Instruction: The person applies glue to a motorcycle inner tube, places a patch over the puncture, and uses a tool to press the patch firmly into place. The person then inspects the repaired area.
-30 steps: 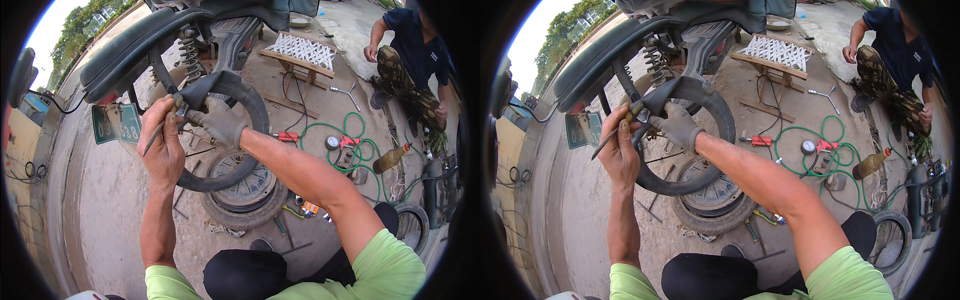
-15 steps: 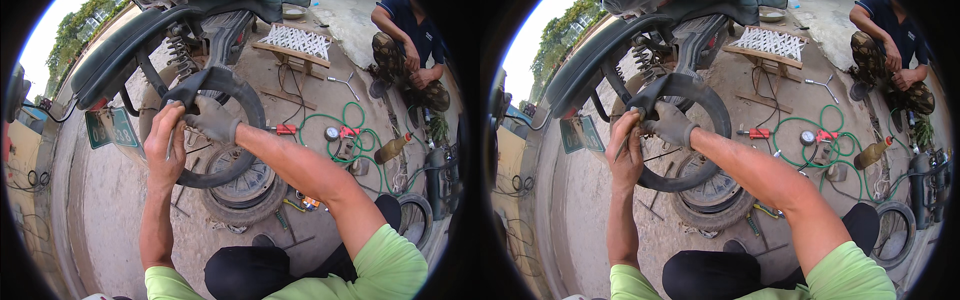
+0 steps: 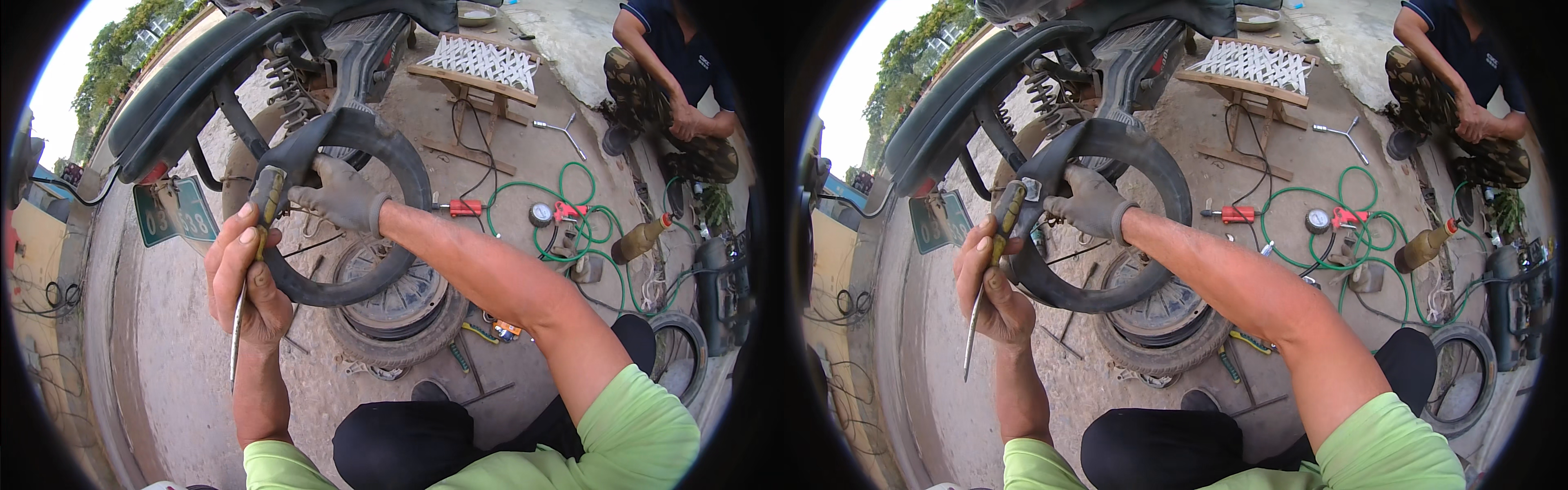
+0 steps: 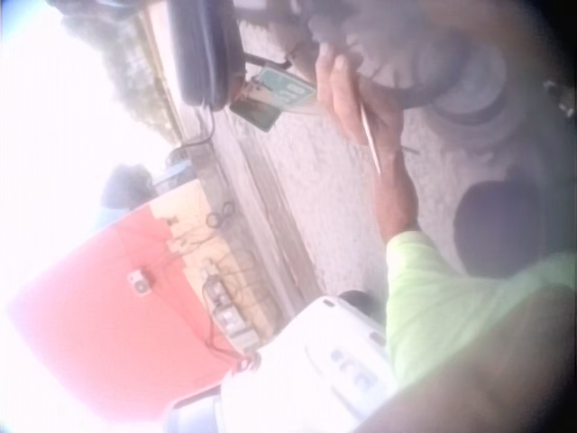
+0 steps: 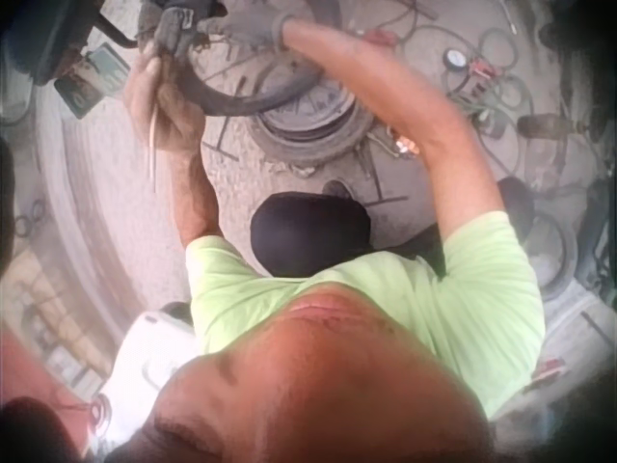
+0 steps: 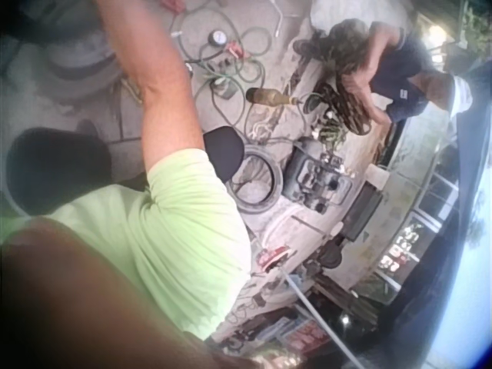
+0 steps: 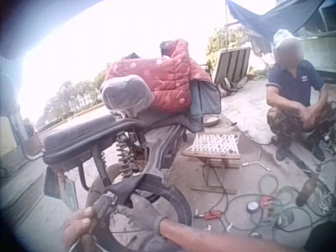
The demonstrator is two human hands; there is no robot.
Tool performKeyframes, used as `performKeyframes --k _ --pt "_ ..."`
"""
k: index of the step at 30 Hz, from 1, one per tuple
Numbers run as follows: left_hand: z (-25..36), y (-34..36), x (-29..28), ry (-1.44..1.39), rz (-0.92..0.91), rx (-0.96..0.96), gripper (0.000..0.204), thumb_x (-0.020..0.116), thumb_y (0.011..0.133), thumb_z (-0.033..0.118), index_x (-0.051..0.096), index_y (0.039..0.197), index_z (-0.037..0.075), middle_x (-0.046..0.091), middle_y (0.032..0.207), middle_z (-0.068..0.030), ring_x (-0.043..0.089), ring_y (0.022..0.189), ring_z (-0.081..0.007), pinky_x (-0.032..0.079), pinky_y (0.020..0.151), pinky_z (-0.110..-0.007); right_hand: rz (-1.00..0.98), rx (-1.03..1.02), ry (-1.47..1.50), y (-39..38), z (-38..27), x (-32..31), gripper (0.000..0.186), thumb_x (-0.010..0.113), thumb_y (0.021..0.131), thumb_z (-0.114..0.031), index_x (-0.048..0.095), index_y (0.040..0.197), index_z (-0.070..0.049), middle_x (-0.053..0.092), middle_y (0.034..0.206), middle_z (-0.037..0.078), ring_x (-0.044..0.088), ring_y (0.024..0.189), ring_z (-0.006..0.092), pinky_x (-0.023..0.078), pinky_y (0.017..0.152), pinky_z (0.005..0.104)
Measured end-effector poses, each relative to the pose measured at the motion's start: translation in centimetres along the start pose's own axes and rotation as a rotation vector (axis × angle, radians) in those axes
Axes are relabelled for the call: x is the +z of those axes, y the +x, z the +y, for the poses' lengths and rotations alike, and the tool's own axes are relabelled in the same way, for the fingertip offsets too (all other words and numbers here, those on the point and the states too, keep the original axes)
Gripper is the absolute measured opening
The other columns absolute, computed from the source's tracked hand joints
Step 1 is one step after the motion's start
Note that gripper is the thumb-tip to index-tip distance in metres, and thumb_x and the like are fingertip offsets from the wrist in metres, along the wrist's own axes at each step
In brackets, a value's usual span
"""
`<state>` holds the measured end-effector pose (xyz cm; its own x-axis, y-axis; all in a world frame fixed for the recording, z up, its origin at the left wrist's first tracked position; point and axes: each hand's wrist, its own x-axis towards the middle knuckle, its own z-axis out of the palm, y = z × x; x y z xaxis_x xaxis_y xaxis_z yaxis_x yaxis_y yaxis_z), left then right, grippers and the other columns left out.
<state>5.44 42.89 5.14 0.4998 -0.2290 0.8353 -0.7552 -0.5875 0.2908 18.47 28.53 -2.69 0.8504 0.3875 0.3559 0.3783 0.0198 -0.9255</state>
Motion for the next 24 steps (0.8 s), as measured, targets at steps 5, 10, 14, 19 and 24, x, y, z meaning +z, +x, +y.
performKeyframes --k 5,10,14,19,24 --pt "-1.8 -0.6 0.2 -0.018 0.028 -0.042 0.027 0.056 0.11 0.004 0.064 0.135 0.0 0.066 0.134 -0.0235 0.071 0.111 -0.0246 0.063 0.089 -0.034 -0.002 0.013 0.015 0.2 -0.3 0.5 0.038 0.075 0.099 -0.016 0.064 0.129 0.004 0.074 0.124 0.016 0.068 0.113 0.0213 0.051 0.104 0.0378" --pt "-3.0 -0.4 0.6 0.145 0.016 -0.009 0.027 0.051 0.112 0.005 0.062 0.136 -0.001 0.065 0.137 -0.0233 0.072 0.109 -0.022 0.063 0.088 -0.033 -0.01 0.064 0.094 -0.2 -1.4 0.5 0.039 0.074 0.099 -0.016 0.065 0.13 0.006 0.074 0.126 0.017 0.068 0.116 0.0226 0.05 0.107 0.0374" --pt "-0.4 1.8 0.5 -0.104 0.175 -0.021 0.028 0.052 0.112 0.006 0.062 0.137 0.0 0.064 0.137 -0.0214 0.073 0.097 -0.0167 0.062 0.084 -0.03 0.01 0.073 0.132 -0.7 -0.9 0.0 0.041 0.074 0.098 -0.017 0.064 0.13 0.007 0.074 0.126 0.018 0.068 0.117 0.0227 0.05 0.106 0.0375" --pt "-2.9 0.9 1.0 -0.06 0.059 -0.249 0.03 0.053 0.112 0.007 0.062 0.14 -0.003 0.065 0.135 -0.0199 0.073 0.096 -0.0156 0.062 0.084 -0.029 -0.013 0.12 0.134 -0.4 -2.6 0.1 0.04 0.075 0.098 -0.017 0.065 0.129 0.007 0.074 0.125 0.019 0.068 0.116 0.0234 0.051 0.105 0.0376" --pt "0.1 2.1 0.7 -0.123 0.23 0.007 0.028 0.054 0.111 0.003 0.064 0.137 -0.003 0.065 0.134 -0.0199 0.073 0.096 -0.0168 0.062 0.083 -0.029 0.027 0.063 0.081 -0.4 -1.2 0.0 0.04 0.075 0.099 -0.017 0.065 0.13 0.007 0.074 0.126 0.018 0.069 0.116 0.0234 0.051 0.105 0.0373"
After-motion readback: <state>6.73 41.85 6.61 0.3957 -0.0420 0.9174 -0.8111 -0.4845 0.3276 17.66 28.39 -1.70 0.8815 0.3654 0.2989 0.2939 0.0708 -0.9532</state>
